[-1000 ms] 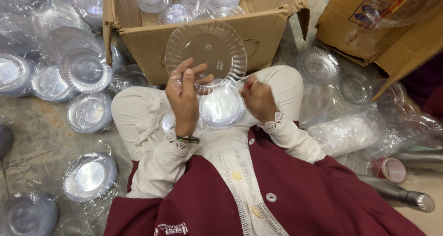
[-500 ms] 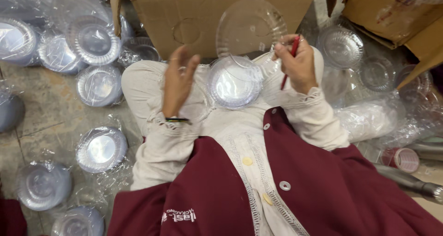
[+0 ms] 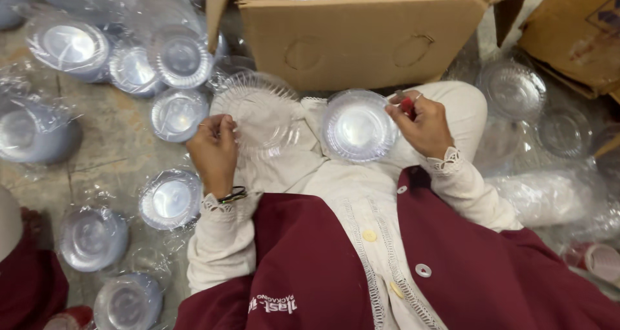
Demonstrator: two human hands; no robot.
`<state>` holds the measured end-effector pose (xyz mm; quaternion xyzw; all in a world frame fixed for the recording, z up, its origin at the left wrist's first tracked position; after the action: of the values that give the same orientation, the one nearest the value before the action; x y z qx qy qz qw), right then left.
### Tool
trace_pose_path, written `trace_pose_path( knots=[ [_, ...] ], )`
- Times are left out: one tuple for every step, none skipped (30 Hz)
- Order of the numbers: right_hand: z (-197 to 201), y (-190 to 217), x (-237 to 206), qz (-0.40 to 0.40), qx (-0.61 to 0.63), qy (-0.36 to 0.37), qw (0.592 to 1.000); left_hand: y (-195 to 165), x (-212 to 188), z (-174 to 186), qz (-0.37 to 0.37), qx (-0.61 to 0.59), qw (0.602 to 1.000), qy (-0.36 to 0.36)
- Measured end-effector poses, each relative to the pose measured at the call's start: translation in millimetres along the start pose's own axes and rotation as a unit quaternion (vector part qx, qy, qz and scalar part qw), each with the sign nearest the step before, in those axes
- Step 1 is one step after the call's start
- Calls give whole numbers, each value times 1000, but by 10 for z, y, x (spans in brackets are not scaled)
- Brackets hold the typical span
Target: The person sits on the floor and repeatedly picks up clear plastic plates from a cardboard box. Using a red marker, they write on the center of each plate and place it into a stack on their lap. A coworker is visible nearby handling wrapped plates.
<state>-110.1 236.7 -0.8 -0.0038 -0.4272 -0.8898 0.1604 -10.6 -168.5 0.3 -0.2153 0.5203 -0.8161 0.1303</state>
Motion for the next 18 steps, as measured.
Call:
trace_pose_path(
  knots=[
    [-51,143,46,15,39,6,999,-62,-5,55,31,-67,997,2],
    [-114,278,102,30,78,11,996,-128,-19,59,60,-134,989,4],
    [-182,401,172,45,117,15,992,-229,-19,22,63,-146,987,16],
    [-283,495,249,49,156,36,986,-314,-30,-37,66,-158,985,31],
    [-385,569,321,50,193,56,978,-378,-42,-102,70,-171,982,49],
    [-470,623,376,50,229,74,969,-404,-50,-148,78,-155,983,58],
    [-551,649,406,43,227,91,969,-402,-59,-192,86,-138,984,67],
    [-649,664,421,35,226,109,968,-363,-60,-219,95,-121,985,76],
    [-733,659,419,26,225,127,966,-297,-54,-227,100,-114,985,81],
    [-798,680,412,45,254,142,956,-200,-41,-218,105,-107,985,84],
    [-866,694,394,62,282,159,944,-80,-38,-208,113,-100,985,87],
    [-918,696,371,78,311,175,931,51,-48,-210,119,-86,984,102],
    [-943,591,375,35,281,162,945,187,-62,-217,124,-73,983,117],
    [-952,480,374,-8,251,148,957,321,-84,-223,129,-61,981,133],
    [-940,363,373,-52,219,134,965,424,-107,-190,117,-25,984,132],
    [-869,281,393,-65,257,100,959,506,-132,-159,104,9,986,132],
    [-770,189,406,-77,293,64,951,563,-160,-122,90,43,986,132],
    [-659,96,419,-88,328,27,940,652,-190,-90,116,99,977,149]
  ],
)
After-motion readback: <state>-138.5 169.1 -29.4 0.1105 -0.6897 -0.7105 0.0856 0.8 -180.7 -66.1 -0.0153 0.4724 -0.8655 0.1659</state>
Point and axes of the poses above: each hand's wrist, its own x-axis towards the middle knuckle, its own z-axis out of the back of the hand, y = z × x, the point moved 7 cm from there along x, towards the middle knuckle, and after that the axes turned 5 degrees about y, right-handed, at the moved point
